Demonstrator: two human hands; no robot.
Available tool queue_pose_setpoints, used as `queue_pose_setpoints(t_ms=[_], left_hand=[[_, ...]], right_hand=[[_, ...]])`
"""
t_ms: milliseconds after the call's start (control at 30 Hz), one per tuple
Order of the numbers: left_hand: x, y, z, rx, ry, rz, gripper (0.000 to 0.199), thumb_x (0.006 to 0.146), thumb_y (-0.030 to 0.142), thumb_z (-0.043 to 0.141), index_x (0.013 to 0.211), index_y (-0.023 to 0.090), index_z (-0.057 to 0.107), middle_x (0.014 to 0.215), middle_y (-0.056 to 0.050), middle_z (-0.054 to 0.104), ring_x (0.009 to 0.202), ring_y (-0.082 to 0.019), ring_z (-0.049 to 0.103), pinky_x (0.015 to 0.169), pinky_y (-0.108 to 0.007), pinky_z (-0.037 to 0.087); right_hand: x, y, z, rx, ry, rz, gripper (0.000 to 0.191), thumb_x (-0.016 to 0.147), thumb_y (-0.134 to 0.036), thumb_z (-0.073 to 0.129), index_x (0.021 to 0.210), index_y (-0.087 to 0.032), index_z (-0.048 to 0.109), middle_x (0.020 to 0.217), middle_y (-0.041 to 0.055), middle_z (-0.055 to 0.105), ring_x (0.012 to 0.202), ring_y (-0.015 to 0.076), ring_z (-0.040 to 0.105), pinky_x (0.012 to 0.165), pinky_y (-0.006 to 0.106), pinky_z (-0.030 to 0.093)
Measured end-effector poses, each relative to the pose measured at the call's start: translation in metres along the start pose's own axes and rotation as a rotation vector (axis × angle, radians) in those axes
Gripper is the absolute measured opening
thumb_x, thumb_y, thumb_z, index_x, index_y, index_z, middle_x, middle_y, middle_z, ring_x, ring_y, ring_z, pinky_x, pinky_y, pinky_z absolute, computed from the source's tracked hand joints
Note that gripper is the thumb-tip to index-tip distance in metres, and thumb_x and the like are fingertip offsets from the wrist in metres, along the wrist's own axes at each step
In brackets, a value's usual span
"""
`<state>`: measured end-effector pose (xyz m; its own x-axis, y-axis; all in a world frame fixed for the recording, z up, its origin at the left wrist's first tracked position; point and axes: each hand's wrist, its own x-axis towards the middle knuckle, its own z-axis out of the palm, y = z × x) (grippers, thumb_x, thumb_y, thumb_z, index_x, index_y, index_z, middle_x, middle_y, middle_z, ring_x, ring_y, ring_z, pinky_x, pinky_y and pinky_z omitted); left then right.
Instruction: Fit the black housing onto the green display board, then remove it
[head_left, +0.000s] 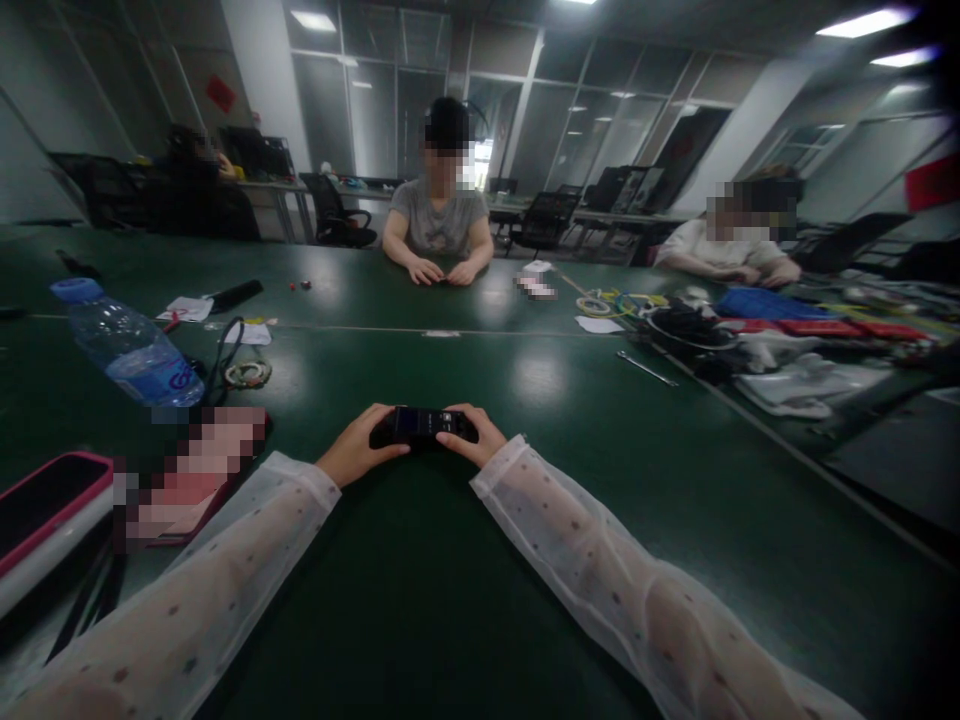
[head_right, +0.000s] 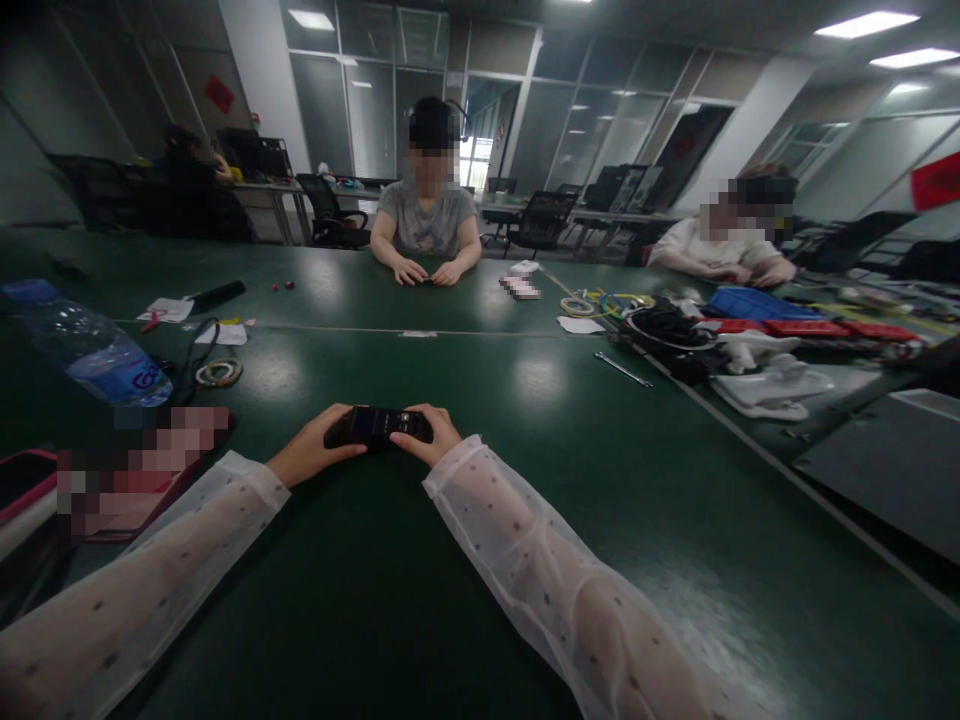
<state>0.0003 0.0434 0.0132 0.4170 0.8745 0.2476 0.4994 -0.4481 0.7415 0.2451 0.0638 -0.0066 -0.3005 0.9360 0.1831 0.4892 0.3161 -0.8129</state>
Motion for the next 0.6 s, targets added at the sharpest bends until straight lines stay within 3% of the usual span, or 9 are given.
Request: queue_pose_setpoints(t_ms=[167, 367, 600], left_hand=[[0.0, 0.001, 0.0, -0.006, -0.002, -0.038, 0.05, 0.077, 0.037, 0.066, 0.123, 0.024, 0.049, 0.118, -0.008, 0.054, 0.111, -0.026, 0.052, 0.095, -0.045, 0.041], [0.0, -0.003, 0.002, -0.008, 0.012, -0.044, 0.051, 0.075, 0.037, 0.068, 0.121, 0.023, 0.05, 0.117, -0.009, 0.055, 0.109, -0.026, 0.053, 0.093, -0.047, 0.041], [-0.001, -0.01, 0.005, -0.056, 0.022, -0.037, 0.063, 0.073, 0.035, 0.07, 0.128, 0.023, 0.043, 0.127, -0.01, 0.052, 0.118, -0.027, 0.049, 0.1, -0.049, 0.036]], right_hand=[[0.002, 0.003, -0.001, 0.017, -0.038, -0.005, 0.049, 0.072, -0.047, 0.066, 0.114, -0.027, 0.051, 0.108, 0.0058, 0.051, 0.103, 0.0224, 0.053, 0.09, 0.045, 0.045], [0.003, 0.006, -0.003, -0.035, -0.055, -0.054, 0.066, 0.06, -0.035, 0.078, 0.118, -0.029, 0.048, 0.113, 0.0066, 0.048, 0.111, 0.0244, 0.049, 0.095, 0.047, 0.042], [0.004, 0.009, -0.001, -0.041, -0.023, -0.049, 0.06, 0.059, -0.035, 0.079, 0.111, -0.027, 0.051, 0.107, 0.0054, 0.049, 0.106, 0.0234, 0.052, 0.094, 0.046, 0.043]])
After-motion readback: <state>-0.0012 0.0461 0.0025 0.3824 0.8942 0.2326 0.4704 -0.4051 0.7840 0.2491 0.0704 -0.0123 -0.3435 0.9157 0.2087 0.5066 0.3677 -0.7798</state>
